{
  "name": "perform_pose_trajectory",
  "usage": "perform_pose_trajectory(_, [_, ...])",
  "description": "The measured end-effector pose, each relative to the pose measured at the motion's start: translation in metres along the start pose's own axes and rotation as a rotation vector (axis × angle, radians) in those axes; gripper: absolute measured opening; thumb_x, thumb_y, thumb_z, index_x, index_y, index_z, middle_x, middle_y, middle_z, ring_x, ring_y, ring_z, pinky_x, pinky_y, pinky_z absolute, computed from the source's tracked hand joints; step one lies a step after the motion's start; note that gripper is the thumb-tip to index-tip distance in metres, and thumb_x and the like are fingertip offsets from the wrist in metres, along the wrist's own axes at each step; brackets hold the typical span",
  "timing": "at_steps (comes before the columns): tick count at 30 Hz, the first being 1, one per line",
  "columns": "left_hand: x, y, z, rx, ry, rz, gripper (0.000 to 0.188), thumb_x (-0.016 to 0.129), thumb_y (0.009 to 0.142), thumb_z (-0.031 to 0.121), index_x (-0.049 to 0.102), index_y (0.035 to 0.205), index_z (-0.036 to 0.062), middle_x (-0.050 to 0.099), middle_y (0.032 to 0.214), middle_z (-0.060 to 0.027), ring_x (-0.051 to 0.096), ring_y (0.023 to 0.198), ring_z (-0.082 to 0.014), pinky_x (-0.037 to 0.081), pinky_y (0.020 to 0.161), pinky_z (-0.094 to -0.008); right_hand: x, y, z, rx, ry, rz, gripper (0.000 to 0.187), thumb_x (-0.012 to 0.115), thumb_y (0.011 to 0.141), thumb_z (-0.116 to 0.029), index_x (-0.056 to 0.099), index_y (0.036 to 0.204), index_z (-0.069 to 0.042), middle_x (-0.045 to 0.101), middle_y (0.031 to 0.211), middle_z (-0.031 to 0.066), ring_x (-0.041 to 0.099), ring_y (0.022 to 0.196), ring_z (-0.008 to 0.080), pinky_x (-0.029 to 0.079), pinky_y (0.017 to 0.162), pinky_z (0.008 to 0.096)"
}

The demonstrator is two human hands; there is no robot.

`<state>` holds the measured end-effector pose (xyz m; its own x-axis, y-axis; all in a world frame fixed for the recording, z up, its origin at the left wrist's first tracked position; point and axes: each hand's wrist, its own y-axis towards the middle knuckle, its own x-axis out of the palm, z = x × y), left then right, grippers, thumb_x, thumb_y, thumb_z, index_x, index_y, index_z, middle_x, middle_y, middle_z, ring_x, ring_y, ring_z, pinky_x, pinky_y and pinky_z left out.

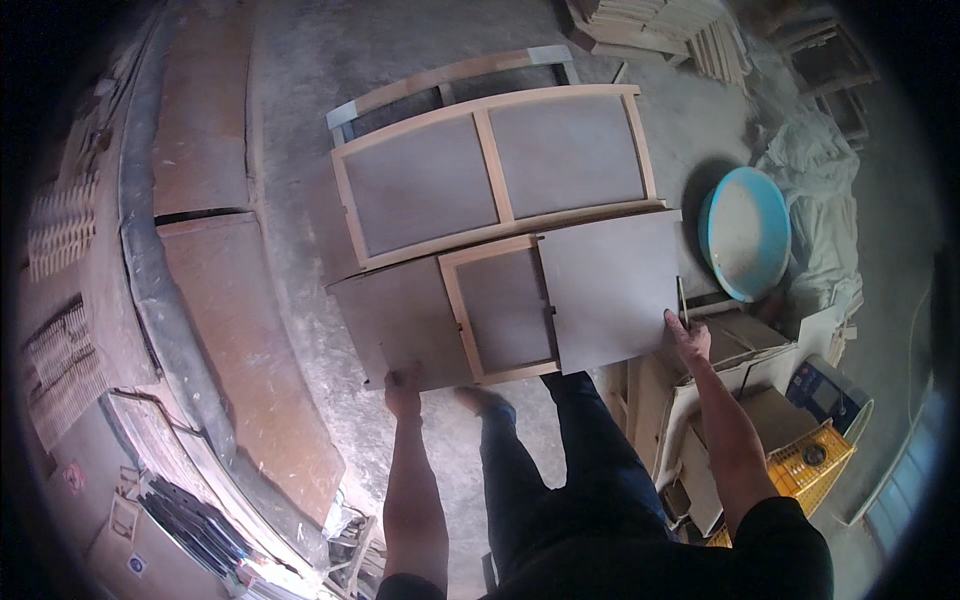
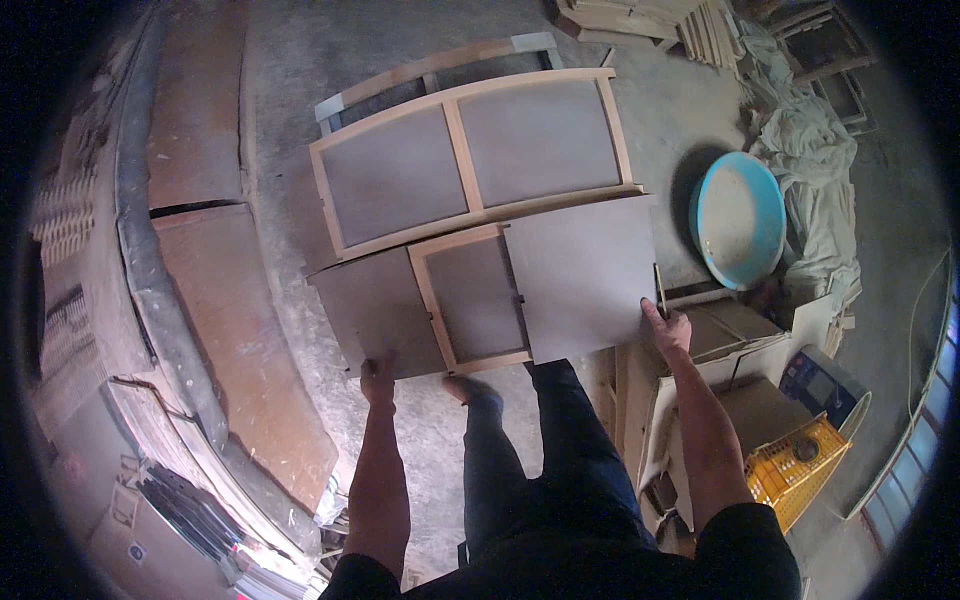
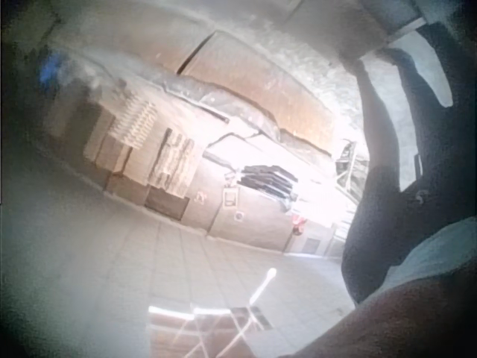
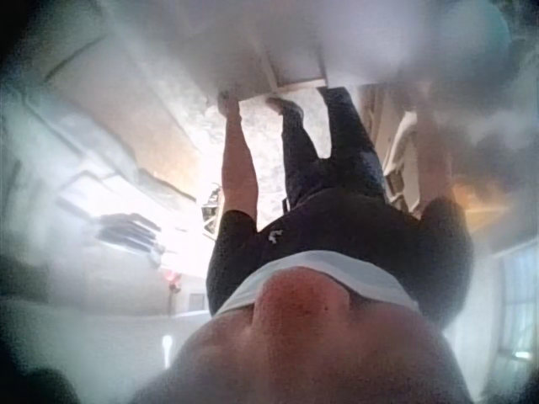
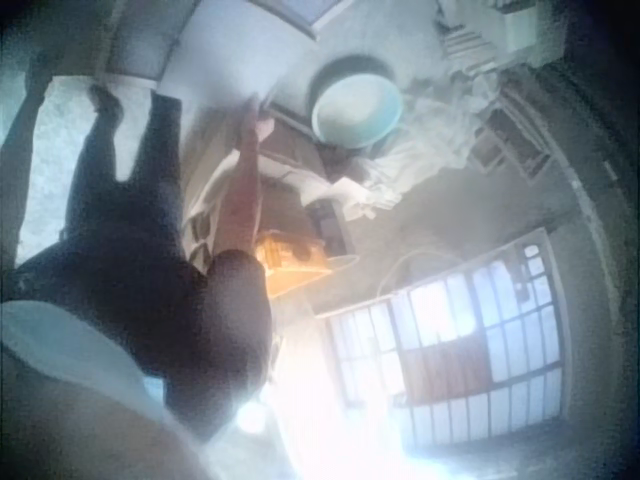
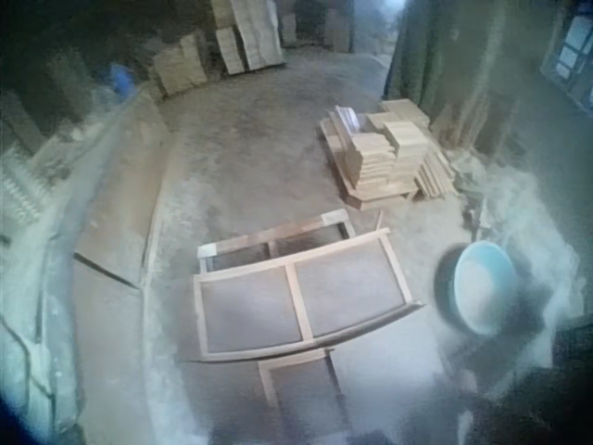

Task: The person repeatedly picks up rectangular panels, inserts a thin metal rod into a slot on the panel, and places the panel on a growing stack. The person handles the panels one at a time and uses a small metal rod as a tool.

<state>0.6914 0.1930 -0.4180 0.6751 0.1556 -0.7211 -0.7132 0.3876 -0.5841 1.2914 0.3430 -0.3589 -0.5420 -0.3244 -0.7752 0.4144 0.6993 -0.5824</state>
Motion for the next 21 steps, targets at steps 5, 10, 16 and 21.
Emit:
perform_pose_trajectory(5, [0.003, -0.015, 0.024, 0.083, 0.002, -0.007, 0.084, 0.086, 0.076, 0.051, 0.058, 0.134, -0.0024, 0.068, 0.129, -0.0204, 0.064, 0.121, -0.0323, 0.049, 0.101, -0.0423, 0.005, -0.001, 0.01, -0.001, 0.165, 0.05, 0.074, 0.074, 0.08, -0.07, 0.075, 0.089, 0.003, 0.074, 0.081, 0.0183, 0.069, 0.077, 0.031, 0.052, 0.078, 0.0452])
perform_pose_trajectory(10, [0.009, -0.01, 0.004, 0.121, -0.142, -0.003, 0.082, 0.087, 0.074, 0.044, 0.055, 0.135, 0.0002, 0.066, 0.128, -0.0198, 0.063, 0.121, -0.0334, 0.048, 0.101, -0.0426, -0.001, -0.005, -0.009, 0.039, 0.031, 0.014, 0.083, 0.072, 0.077, -0.075, 0.074, 0.098, 0.005, 0.073, 0.088, 0.0232, 0.072, 0.089, 0.0355, 0.052, 0.084, 0.0455])
perform_pose_trajectory(16, [0.014, -0.024, -0.025, 0.251, 0.112, 0.224, 0.103, 0.087, 0.073, 0.05, 0.044, 0.148, -0.0054, 0.057, 0.138, -0.0278, 0.059, 0.123, -0.0416, 0.047, 0.104, -0.0469, -0.006, -0.024, 0.011, 0.017, -0.223, 0.265, 0.085, 0.057, 0.083, -0.081, 0.073, 0.104, -0.001, 0.072, 0.101, 0.0276, 0.068, 0.102, 0.0459, 0.052, 0.088, 0.0518])
perform_pose_trajectory(21, [0.002, -0.06, -0.073, 0.184, -0.012, 0.178, 0.102, 0.087, 0.073, 0.052, 0.046, 0.148, -0.0032, 0.058, 0.136, -0.0261, 0.061, 0.116, -0.0386, 0.046, 0.104, -0.048, -0.009, -0.079, 0.002, -0.181, -0.059, 0.45, 0.067, 0.057, 0.092, -0.067, 0.074, 0.103, -0.003, 0.071, 0.094, 0.025, 0.068, 0.089, 0.0453, 0.053, 0.078, 0.0522])
